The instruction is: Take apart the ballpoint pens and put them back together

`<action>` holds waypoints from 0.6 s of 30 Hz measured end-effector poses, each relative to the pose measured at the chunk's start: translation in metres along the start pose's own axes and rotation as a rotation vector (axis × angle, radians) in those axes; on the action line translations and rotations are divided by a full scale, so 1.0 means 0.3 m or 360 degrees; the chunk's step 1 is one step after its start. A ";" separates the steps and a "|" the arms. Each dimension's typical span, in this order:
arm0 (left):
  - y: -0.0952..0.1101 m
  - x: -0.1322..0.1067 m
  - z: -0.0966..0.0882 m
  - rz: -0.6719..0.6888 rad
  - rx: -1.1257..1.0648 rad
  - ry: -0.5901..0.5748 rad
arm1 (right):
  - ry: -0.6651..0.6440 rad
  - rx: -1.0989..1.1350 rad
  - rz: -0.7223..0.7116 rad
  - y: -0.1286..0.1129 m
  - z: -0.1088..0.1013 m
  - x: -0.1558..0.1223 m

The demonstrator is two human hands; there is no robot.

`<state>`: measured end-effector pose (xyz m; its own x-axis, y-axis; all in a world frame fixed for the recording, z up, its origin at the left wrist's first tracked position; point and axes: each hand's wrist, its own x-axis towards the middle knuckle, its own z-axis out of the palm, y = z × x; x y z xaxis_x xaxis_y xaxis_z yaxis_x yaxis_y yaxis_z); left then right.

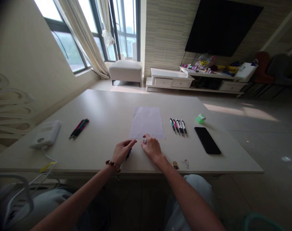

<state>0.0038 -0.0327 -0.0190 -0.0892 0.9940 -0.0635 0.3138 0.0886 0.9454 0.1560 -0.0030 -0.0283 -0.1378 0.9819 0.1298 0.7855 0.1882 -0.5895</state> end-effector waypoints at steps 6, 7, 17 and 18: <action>0.002 0.020 0.029 0.0159 0.0585 0.0047 | 0.0173 -0.0045 0.0059 0.044 -0.048 0.002; 0.004 0.024 0.036 0.0186 0.0661 0.0049 | 0.0204 -0.0001 0.0088 0.055 -0.060 0.001; 0.076 0.028 0.017 0.0336 0.0920 0.0008 | -0.0024 0.0465 0.0222 0.073 -0.217 -0.059; 0.099 0.006 0.000 0.0381 0.0901 -0.0001 | -0.0064 0.0489 0.0208 0.063 -0.227 -0.075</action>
<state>0.0130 -0.0284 0.0090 0.0464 0.9906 0.1290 0.7785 -0.1168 0.6167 0.2150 -0.0230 0.0120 -0.0764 0.9970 0.0090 0.5804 0.0518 -0.8127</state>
